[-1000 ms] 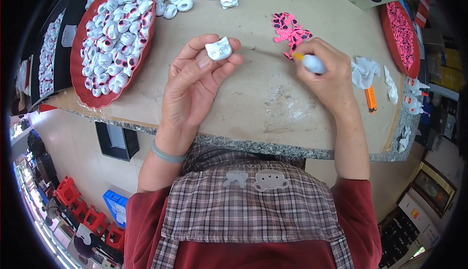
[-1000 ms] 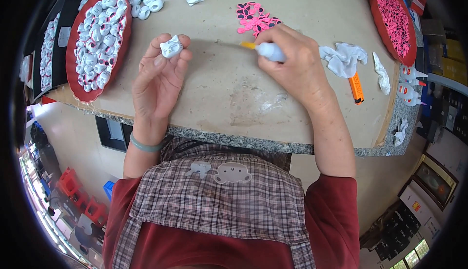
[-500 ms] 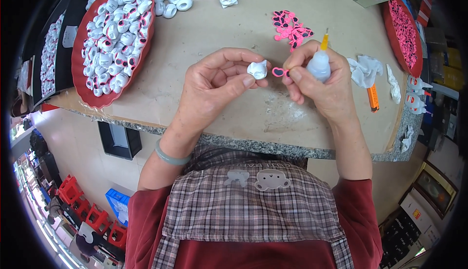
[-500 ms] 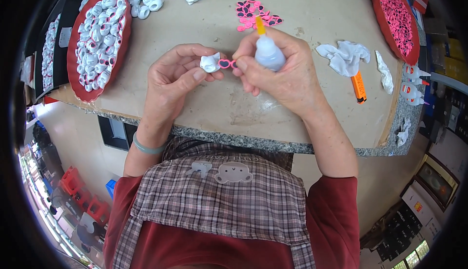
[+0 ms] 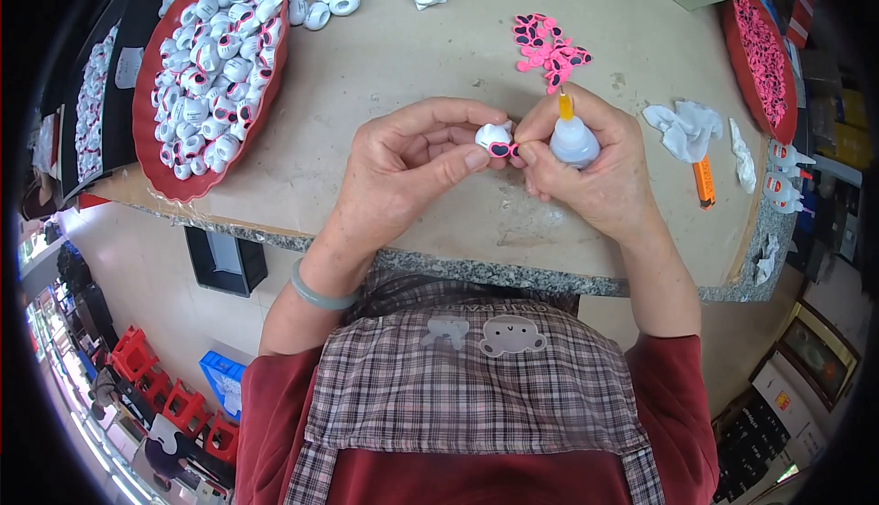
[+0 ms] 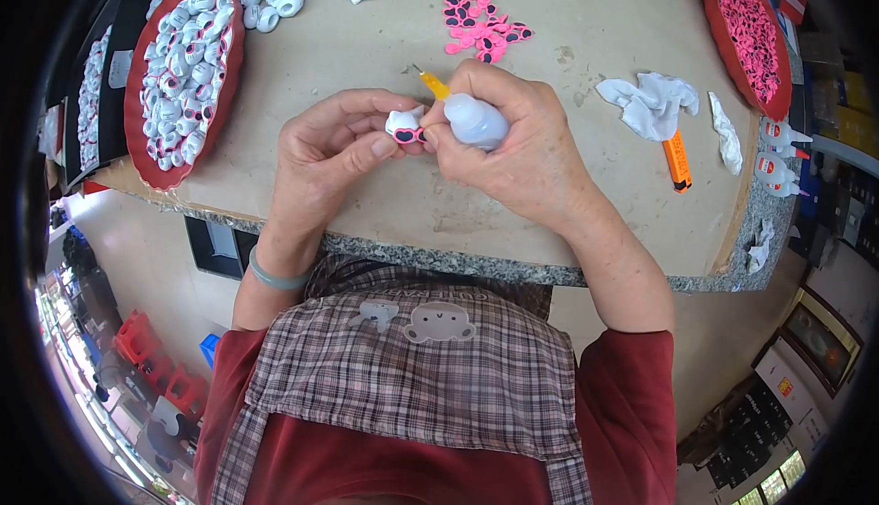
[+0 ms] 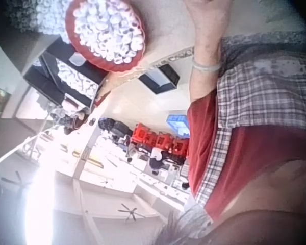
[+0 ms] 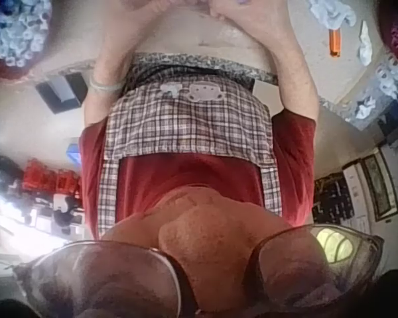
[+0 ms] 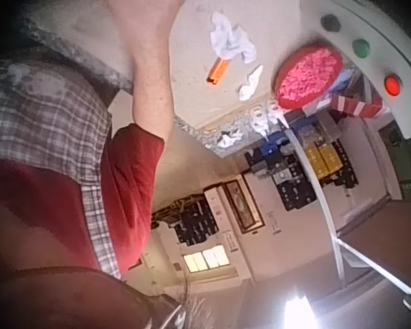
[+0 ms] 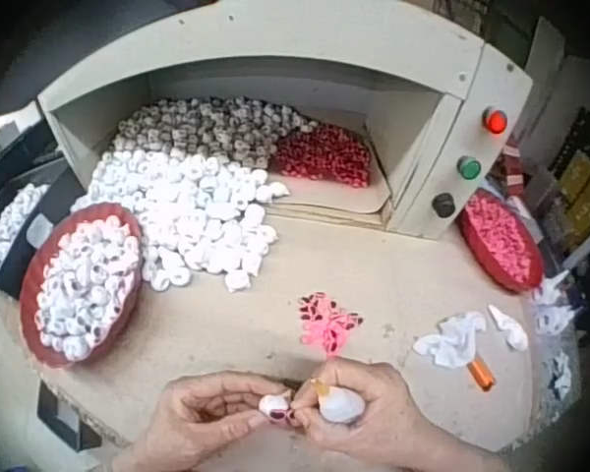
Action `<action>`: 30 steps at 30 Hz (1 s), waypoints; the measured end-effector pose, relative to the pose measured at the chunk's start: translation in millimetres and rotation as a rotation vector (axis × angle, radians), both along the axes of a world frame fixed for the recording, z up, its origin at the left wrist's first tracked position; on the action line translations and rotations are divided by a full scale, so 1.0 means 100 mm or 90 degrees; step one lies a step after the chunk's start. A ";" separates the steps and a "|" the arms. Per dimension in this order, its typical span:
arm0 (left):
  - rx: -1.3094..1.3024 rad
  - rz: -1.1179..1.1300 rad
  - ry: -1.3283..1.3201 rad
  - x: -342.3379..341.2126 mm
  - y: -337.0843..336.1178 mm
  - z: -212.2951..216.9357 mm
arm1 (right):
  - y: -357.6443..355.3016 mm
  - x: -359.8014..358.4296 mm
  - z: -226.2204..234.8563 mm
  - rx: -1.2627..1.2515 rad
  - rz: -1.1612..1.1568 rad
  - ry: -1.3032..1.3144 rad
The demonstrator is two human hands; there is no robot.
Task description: The person glues small pink glasses onto white toy heads by hand, using a glue bottle at a factory workbench.
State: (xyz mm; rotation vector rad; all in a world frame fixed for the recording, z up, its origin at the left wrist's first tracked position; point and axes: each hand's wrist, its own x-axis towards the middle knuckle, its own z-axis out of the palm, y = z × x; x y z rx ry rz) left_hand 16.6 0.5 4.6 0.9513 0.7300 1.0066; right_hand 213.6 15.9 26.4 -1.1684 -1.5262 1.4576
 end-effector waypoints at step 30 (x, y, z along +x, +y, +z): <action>0.164 0.114 0.098 0.07 -0.05 -0.09 | -0.05 -0.14 -0.21 0.255 -0.057 -0.114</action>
